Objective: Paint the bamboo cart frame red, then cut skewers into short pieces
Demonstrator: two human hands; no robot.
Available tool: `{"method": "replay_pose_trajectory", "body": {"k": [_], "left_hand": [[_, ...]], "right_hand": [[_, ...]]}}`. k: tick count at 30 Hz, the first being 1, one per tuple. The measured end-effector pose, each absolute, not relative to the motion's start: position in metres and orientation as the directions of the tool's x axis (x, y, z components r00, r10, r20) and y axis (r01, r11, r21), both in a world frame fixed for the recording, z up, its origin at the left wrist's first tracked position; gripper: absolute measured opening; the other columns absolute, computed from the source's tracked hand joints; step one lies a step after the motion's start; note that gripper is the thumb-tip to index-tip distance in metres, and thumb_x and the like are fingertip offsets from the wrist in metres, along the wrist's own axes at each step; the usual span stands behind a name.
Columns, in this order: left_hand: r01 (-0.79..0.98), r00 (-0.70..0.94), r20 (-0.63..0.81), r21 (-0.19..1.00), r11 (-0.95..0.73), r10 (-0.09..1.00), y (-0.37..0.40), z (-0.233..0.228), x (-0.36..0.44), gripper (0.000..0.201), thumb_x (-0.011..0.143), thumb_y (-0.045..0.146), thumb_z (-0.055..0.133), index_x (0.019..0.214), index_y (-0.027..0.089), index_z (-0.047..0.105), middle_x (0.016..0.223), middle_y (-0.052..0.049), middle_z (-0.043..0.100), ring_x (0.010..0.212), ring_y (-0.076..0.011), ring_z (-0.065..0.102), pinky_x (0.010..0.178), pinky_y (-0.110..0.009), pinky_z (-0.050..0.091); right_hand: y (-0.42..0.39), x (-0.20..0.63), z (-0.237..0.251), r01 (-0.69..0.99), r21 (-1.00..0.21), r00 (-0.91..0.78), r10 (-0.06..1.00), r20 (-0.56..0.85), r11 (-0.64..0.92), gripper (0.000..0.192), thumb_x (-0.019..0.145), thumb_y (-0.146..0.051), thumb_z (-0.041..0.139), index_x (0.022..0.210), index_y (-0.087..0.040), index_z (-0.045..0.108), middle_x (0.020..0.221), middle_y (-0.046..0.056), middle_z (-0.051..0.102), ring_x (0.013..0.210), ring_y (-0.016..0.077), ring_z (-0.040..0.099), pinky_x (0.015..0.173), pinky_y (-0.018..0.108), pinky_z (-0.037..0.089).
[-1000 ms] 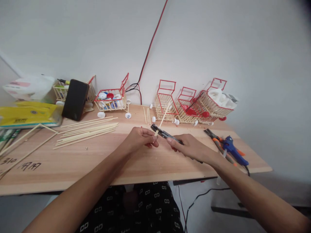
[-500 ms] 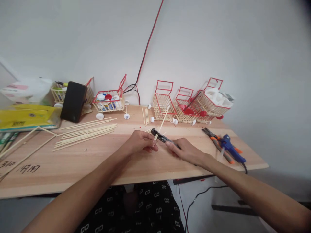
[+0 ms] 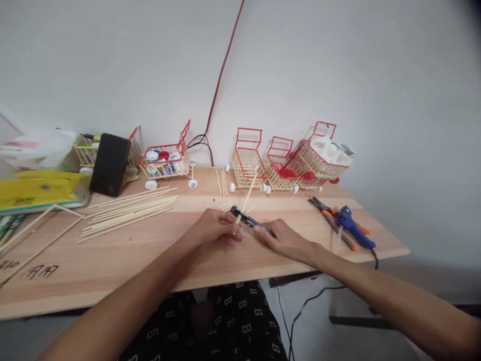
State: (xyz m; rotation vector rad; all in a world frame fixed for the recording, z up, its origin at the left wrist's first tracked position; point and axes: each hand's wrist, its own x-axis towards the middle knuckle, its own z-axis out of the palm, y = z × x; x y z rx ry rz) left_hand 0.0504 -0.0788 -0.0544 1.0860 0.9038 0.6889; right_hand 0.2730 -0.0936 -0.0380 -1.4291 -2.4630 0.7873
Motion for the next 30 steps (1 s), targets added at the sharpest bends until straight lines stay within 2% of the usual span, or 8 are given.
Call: {"method": "replay_pose_trajectory", "body": {"k": [6,12,16,19,22,24,27,30], "left_hand": [[-0.037,0.490,-0.258,0.948,0.315,0.833,-0.080,-0.055,0.050,0.025,0.066,0.033,0.078,0.073,0.014,0.063,0.067,-0.006,0.072,0.064,-0.0160,0.067,0.060,-0.027,0.051],[0.045,0.505,-0.268,0.958,0.285,0.820,-0.077,-0.047,0.043,0.029,0.066,0.037,0.077,0.074,0.014,0.062,0.072,-0.008,0.073,0.064,-0.0163,0.067,0.057,-0.027,0.050],[-0.025,0.360,-0.178,0.979,0.201,0.916,-0.073,-0.040,0.034,0.027,0.069,0.037,0.074,0.079,0.015,0.062,0.076,-0.007,0.072,0.070,-0.0155,0.066,0.060,-0.025,0.050],[-0.051,0.141,-0.052,0.997,0.060,0.989,-0.066,-0.037,0.023,0.028,0.070,0.039,0.072,0.081,0.015,0.064,0.078,-0.006,0.071,0.072,-0.0154,0.063,0.060,-0.025,0.049],[0.136,-0.044,0.070,0.989,-0.063,0.997,-0.055,-0.037,0.010,0.023,0.068,0.038,0.070,0.074,0.016,0.065,0.070,-0.002,0.066,0.064,-0.0140,0.057,0.055,-0.023,0.043],[0.342,-0.078,0.127,0.935,-0.093,0.989,-0.048,-0.037,0.004,0.017,0.067,0.033,0.069,0.065,0.016,0.064,0.059,0.001,0.060,0.059,-0.0136,0.053,0.053,-0.023,0.036],[0.630,-0.047,0.162,0.771,-0.096,0.986,-0.042,-0.038,0.002,0.019,0.066,0.026,0.066,0.051,0.017,0.059,0.050,0.002,0.054,0.056,-0.0147,0.051,0.055,-0.024,0.032],[0.820,0.026,0.139,0.563,-0.101,0.990,-0.042,-0.038,0.009,0.025,0.068,0.026,0.064,0.047,0.018,0.054,0.053,-0.001,0.055,0.060,-0.0170,0.052,0.057,-0.026,0.031]], "right_hand": [[-0.096,0.274,-0.039,0.771,-0.520,-0.478,0.874,-0.091,0.368,0.057,0.092,-0.061,0.026,0.057,-0.018,0.042,0.053,-0.002,0.037,0.051,0.0099,0.034,0.051,0.026,0.022],[-0.096,0.279,-0.033,0.755,-0.563,-0.444,0.894,-0.063,0.336,0.061,0.092,-0.061,0.024,0.057,-0.017,0.047,0.053,0.000,0.048,0.052,0.0121,0.044,0.055,0.026,0.032],[-0.089,0.283,-0.028,0.694,-0.677,-0.305,0.952,0.029,0.243,0.063,0.090,-0.066,0.023,0.057,-0.018,0.047,0.049,0.000,0.048,0.048,0.0122,0.046,0.049,0.025,0.034],[-0.075,0.277,-0.025,0.512,-0.831,-0.177,0.973,0.147,0.218,0.065,0.087,-0.071,0.021,0.063,-0.018,0.050,0.049,0.000,0.049,0.044,0.0117,0.046,0.043,0.023,0.035],[-0.056,0.259,-0.024,0.292,-0.927,-0.060,0.971,0.231,0.238,0.066,0.085,-0.075,0.021,0.071,-0.019,0.052,0.053,0.000,0.050,0.043,0.0119,0.047,0.040,0.023,0.037],[-0.044,0.246,-0.025,0.194,-0.948,0.004,0.966,0.258,0.253,0.066,0.083,-0.076,0.021,0.071,-0.019,0.052,0.052,0.000,0.050,0.042,0.0117,0.046,0.039,0.023,0.038],[-0.034,0.231,-0.032,0.074,-0.957,0.033,0.958,0.284,0.281,0.064,0.083,-0.076,0.024,0.071,-0.019,0.052,0.051,-0.001,0.049,0.042,0.0110,0.046,0.039,0.022,0.039],[-0.032,0.228,-0.043,0.029,-0.957,0.026,0.957,0.290,0.289,0.062,0.084,-0.073,0.029,0.072,-0.018,0.054,0.052,-0.001,0.049,0.040,0.0099,0.046,0.036,0.021,0.037]]}}
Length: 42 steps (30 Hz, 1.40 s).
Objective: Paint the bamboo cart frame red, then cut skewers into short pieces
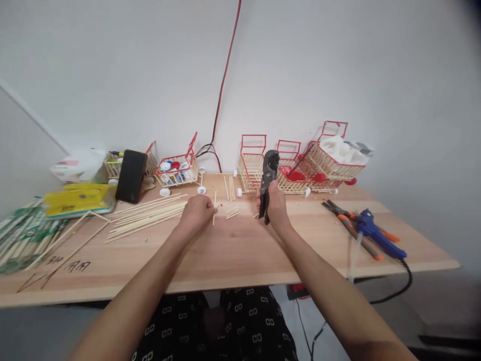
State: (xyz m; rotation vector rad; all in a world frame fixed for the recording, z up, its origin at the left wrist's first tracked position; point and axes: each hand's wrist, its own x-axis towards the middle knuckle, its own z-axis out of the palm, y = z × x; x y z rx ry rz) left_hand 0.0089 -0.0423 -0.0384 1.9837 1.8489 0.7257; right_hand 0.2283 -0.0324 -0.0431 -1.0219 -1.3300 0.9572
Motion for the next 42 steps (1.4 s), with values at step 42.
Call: {"method": "replay_pose_trajectory", "body": {"k": [42], "left_hand": [[0.302,0.222,-0.115,0.952,0.044,0.968,-0.069,-0.031,0.009,0.030,0.069,0.042,0.068,0.070,0.013,0.060,0.053,0.002,0.054,0.048,-0.0093,0.046,0.051,-0.022,0.033]], "right_hand": [[-0.037,0.223,-0.055,0.142,-0.937,-0.218,0.934,0.284,0.319,0.041,0.084,-0.053,0.052,0.078,-0.015,0.064,0.055,-0.002,0.052,0.050,0.0111,0.051,0.049,0.022,0.042]]}}
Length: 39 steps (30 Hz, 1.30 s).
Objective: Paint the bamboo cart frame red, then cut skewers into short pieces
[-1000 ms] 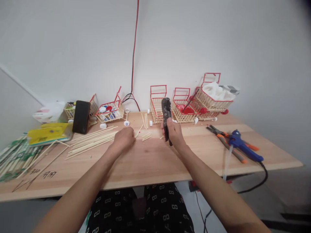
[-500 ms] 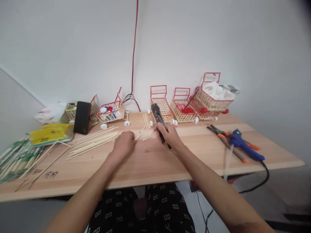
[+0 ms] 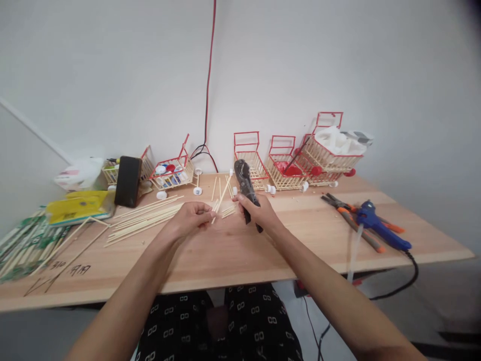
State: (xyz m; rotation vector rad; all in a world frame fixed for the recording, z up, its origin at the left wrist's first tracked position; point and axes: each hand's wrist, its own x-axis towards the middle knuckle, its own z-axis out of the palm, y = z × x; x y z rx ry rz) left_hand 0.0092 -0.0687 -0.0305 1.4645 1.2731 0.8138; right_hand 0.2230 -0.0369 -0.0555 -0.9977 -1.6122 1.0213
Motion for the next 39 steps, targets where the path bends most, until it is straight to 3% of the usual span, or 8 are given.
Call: {"method": "replay_pose_trajectory", "body": {"k": [4,10,18,22,26,32,39], "left_hand": [[0.131,0.287,-0.145,0.985,0.111,0.947,-0.074,-0.033,0.032,0.033,0.064,0.042,0.074,0.070,0.013,0.060,0.059,0.002,0.055,0.050,-0.0070,0.046,0.052,-0.021,0.035],[0.083,0.300,-0.146,0.988,0.127,0.943,-0.072,-0.040,0.049,0.031,0.063,0.041,0.076,0.068,0.013,0.063,0.060,0.001,0.058,0.052,-0.0072,0.048,0.052,-0.020,0.036],[0.019,-0.016,-0.046,0.999,0.046,0.999,-0.058,-0.047,0.024,0.030,0.056,0.036,0.081,0.072,0.013,0.070,0.071,-0.004,0.069,0.061,-0.0113,0.056,0.060,-0.025,0.042],[0.016,-0.005,-0.038,0.999,0.038,0.999,-0.063,-0.044,0.030,0.029,0.057,0.035,0.081,0.072,0.012,0.072,0.072,-0.005,0.071,0.065,-0.0132,0.060,0.065,-0.026,0.044],[0.003,0.067,0.011,1.000,-0.011,0.998,-0.069,-0.043,0.047,0.027,0.061,0.036,0.079,0.072,0.012,0.072,0.071,-0.005,0.071,0.065,-0.0138,0.061,0.066,-0.026,0.046],[0.233,0.101,0.162,0.956,-0.181,0.982,-0.061,-0.052,0.051,0.018,0.066,0.031,0.073,0.070,0.014,0.073,0.075,-0.005,0.070,0.066,-0.0151,0.061,0.061,-0.025,0.046],[0.399,0.145,0.274,0.863,-0.310,0.951,-0.060,-0.062,0.051,0.014,0.074,0.026,0.065,0.074,0.015,0.074,0.075,-0.005,0.069,0.067,-0.0150,0.060,0.060,-0.024,0.044]], "right_hand": [[-0.040,0.217,-0.053,0.060,-0.960,-0.249,0.935,0.252,0.274,0.040,0.080,-0.054,0.056,0.073,-0.015,0.062,0.056,-0.002,0.051,0.051,0.0112,0.050,0.050,0.024,0.042],[-0.045,0.217,-0.045,0.058,-0.976,-0.128,0.971,0.200,0.209,0.037,0.074,-0.053,0.059,0.062,-0.018,0.053,0.055,-0.001,0.053,0.052,0.0115,0.051,0.049,0.023,0.043],[-0.043,0.225,-0.041,0.133,-0.971,0.013,0.979,0.203,0.199,0.038,0.077,-0.054,0.055,0.063,-0.018,0.054,0.052,0.000,0.054,0.047,0.0115,0.050,0.042,0.022,0.039],[-0.043,0.221,-0.046,0.158,-0.959,-0.091,0.971,0.223,0.235,0.038,0.077,-0.052,0.058,0.060,-0.018,0.052,0.052,-0.001,0.052,0.049,0.0115,0.051,0.047,0.023,0.042],[-0.040,0.218,-0.057,0.180,-0.930,-0.227,0.933,0.278,0.321,0.032,0.076,-0.048,0.060,0.077,-0.016,0.061,0.063,0.000,0.058,0.057,0.0136,0.054,0.054,0.025,0.044],[-0.037,0.221,-0.059,0.196,-0.917,-0.281,0.916,0.287,0.347,0.033,0.080,-0.046,0.056,0.089,-0.016,0.066,0.069,0.002,0.061,0.062,0.0149,0.056,0.059,0.026,0.045],[-0.040,0.221,-0.058,0.301,-0.855,-0.291,0.895,0.339,0.422,0.028,0.079,-0.044,0.059,0.075,-0.017,0.061,0.069,0.001,0.058,0.066,0.0154,0.054,0.061,0.025,0.042]]}}
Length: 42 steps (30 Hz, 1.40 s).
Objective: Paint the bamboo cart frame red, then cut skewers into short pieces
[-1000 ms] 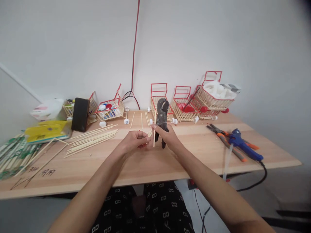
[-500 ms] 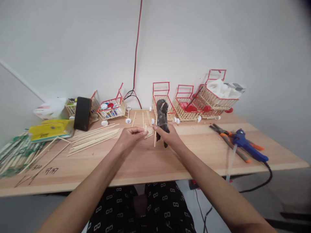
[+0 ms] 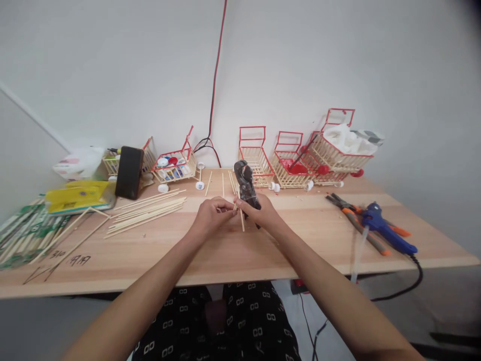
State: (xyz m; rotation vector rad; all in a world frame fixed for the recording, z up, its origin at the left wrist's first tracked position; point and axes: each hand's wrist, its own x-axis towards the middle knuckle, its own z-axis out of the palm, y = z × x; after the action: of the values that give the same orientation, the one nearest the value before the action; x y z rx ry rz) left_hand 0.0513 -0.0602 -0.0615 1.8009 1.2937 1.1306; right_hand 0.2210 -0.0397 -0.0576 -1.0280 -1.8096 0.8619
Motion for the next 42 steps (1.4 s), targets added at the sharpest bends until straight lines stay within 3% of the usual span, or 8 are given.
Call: {"method": "replay_pose_trajectory", "body": {"k": [7,14,20,30,37,42], "left_hand": [[0.367,0.146,0.314,0.864,-0.346,0.938,-0.064,-0.060,0.052,0.017,0.076,0.030,0.065,0.072,0.016,0.073,0.075,-0.005,0.068,0.069,-0.0150,0.059,0.063,-0.025,0.044],[0.302,0.121,0.245,0.914,-0.271,0.962,-0.066,-0.060,0.052,0.021,0.071,0.035,0.068,0.071,0.015,0.071,0.073,-0.004,0.068,0.067,-0.0157,0.060,0.062,-0.024,0.044],[0.361,-0.002,0.191,0.915,-0.178,0.981,-0.053,-0.052,0.025,0.017,0.064,0.030,0.069,0.067,0.013,0.069,0.074,-0.006,0.072,0.067,-0.0177,0.062,0.062,-0.025,0.044],[0.651,0.015,0.224,0.737,-0.180,0.974,-0.047,-0.061,0.009,0.013,0.069,0.026,0.065,0.070,0.015,0.073,0.064,-0.002,0.068,0.065,-0.0168,0.059,0.060,-0.025,0.038],[0.642,0.024,0.218,0.745,-0.182,0.976,-0.047,-0.060,0.008,0.016,0.070,0.029,0.065,0.069,0.015,0.072,0.070,-0.004,0.071,0.068,-0.0181,0.060,0.064,-0.026,0.040],[0.558,-0.033,0.199,0.817,-0.147,0.979,-0.047,-0.060,0.009,0.016,0.067,0.030,0.070,0.064,0.014,0.071,0.064,-0.002,0.067,0.064,-0.0160,0.057,0.061,-0.025,0.037]], "right_hand": [[-0.042,0.221,-0.053,0.314,-0.833,-0.355,0.870,0.342,0.456,0.025,0.081,-0.041,0.055,0.083,-0.017,0.064,0.074,0.002,0.063,0.070,0.0167,0.058,0.065,0.026,0.044],[-0.046,0.221,-0.049,0.276,-0.836,-0.408,0.845,0.346,0.475,0.017,0.081,-0.029,0.054,0.088,-0.018,0.065,0.076,0.000,0.065,0.070,0.0150,0.058,0.065,0.025,0.043],[-0.038,0.225,-0.055,0.301,-0.863,-0.273,0.904,0.329,0.405,0.028,0.081,-0.040,0.055,0.090,-0.016,0.067,0.070,0.001,0.060,0.065,0.0151,0.055,0.059,0.025,0.043],[-0.036,0.225,-0.057,0.286,-0.888,-0.245,0.923,0.296,0.360,0.033,0.080,-0.045,0.055,0.088,-0.016,0.066,0.067,0.000,0.057,0.061,0.0143,0.053,0.059,0.026,0.043],[-0.036,0.225,-0.055,0.275,-0.891,-0.213,0.927,0.310,0.361,0.032,0.079,-0.044,0.056,0.087,-0.015,0.067,0.068,0.001,0.058,0.063,0.0150,0.054,0.062,0.027,0.043],[-0.036,0.226,-0.054,0.273,-0.900,-0.197,0.935,0.294,0.341,0.034,0.078,-0.045,0.057,0.089,-0.015,0.067,0.066,0.001,0.058,0.061,0.0149,0.052,0.058,0.027,0.043]]}}
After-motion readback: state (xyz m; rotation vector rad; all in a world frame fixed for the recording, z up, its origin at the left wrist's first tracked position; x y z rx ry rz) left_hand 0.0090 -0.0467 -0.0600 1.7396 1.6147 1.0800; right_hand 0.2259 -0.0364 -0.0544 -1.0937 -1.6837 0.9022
